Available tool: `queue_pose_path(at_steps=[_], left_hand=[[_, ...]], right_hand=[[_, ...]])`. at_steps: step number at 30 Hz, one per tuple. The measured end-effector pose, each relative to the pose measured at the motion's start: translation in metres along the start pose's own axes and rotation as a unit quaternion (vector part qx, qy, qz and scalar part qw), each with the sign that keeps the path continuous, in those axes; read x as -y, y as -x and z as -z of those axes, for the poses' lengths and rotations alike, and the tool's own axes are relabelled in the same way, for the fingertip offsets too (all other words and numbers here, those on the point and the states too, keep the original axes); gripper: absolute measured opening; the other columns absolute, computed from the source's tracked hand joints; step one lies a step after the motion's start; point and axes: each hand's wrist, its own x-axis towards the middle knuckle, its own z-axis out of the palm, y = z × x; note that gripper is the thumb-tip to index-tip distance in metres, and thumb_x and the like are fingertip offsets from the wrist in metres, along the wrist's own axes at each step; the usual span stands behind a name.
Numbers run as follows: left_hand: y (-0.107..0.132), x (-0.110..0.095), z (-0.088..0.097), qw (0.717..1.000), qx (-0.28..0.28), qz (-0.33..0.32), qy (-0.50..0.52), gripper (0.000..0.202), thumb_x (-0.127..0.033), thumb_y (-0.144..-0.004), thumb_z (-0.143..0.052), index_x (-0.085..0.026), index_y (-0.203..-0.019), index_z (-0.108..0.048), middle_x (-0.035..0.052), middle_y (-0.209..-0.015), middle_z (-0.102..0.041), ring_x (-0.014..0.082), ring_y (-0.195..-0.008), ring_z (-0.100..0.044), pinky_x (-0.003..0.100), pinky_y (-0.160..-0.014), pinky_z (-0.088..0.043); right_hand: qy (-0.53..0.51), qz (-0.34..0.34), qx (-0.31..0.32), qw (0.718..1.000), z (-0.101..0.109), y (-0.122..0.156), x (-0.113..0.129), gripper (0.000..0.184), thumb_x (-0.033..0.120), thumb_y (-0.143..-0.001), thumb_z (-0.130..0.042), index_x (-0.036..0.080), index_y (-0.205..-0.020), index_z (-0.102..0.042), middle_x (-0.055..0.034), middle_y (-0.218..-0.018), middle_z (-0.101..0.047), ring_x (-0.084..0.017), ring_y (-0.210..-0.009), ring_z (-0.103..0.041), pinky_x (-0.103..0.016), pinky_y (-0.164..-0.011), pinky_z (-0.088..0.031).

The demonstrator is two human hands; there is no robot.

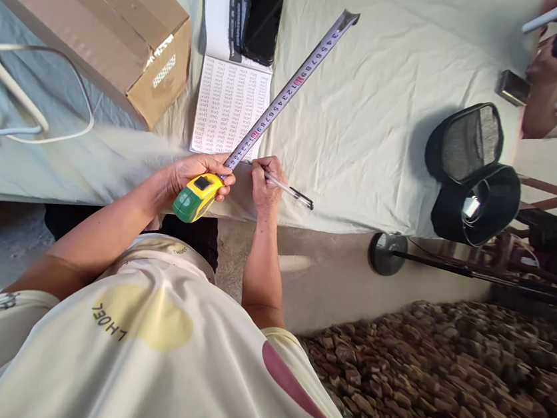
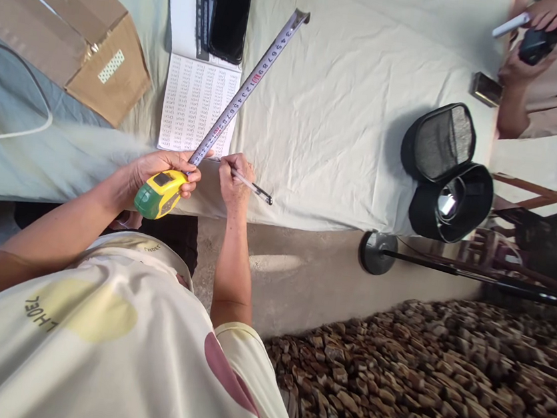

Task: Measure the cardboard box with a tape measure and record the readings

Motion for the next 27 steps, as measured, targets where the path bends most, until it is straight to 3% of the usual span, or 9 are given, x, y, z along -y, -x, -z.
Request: queue_pose_path(at_steps=[9, 27], left_hand=[[0.0026, -0.0016, -0.0028, 1.0, -0.002, 0.006, -0.007, 0.025, -0.007, -0.085, -0.055, -0.016, -0.107, -0.062, 0.0013, -0.068, -0.058, 0.0132, -0.053, -0.055, 0.023, -0.056, -0.049], [0.005, -0.0027, -0.0068, 1.0, -0.015, 0.007, -0.01, 0.029, -0.007, -0.084, -0.056, -0.016, -0.11, -0.063, 0.0012, -0.069, -0.057, 0.0132, -0.053, -0.055, 0.023, -0.056, -0.049]], right_hand=[[0.021, -0.006, 0.001, 1.0, -0.0033, -0.0002, -0.0041, 0.012, 0.03, -0.092, -0.051, 0.027, -0.08, -0.054, 0.0023, -0.066, -0.06, -0.02, -0.066, -0.058, -0.039, -0.075, -0.051], [0.003, 0.004, -0.025, 1.0, -0.0017, 0.0017, -0.0009, 0.014, 0.029, -0.088, -0.049, 0.027, -0.075, -0.054, 0.0021, -0.066, -0.061, -0.019, -0.065, -0.057, -0.037, -0.074, -0.049]])
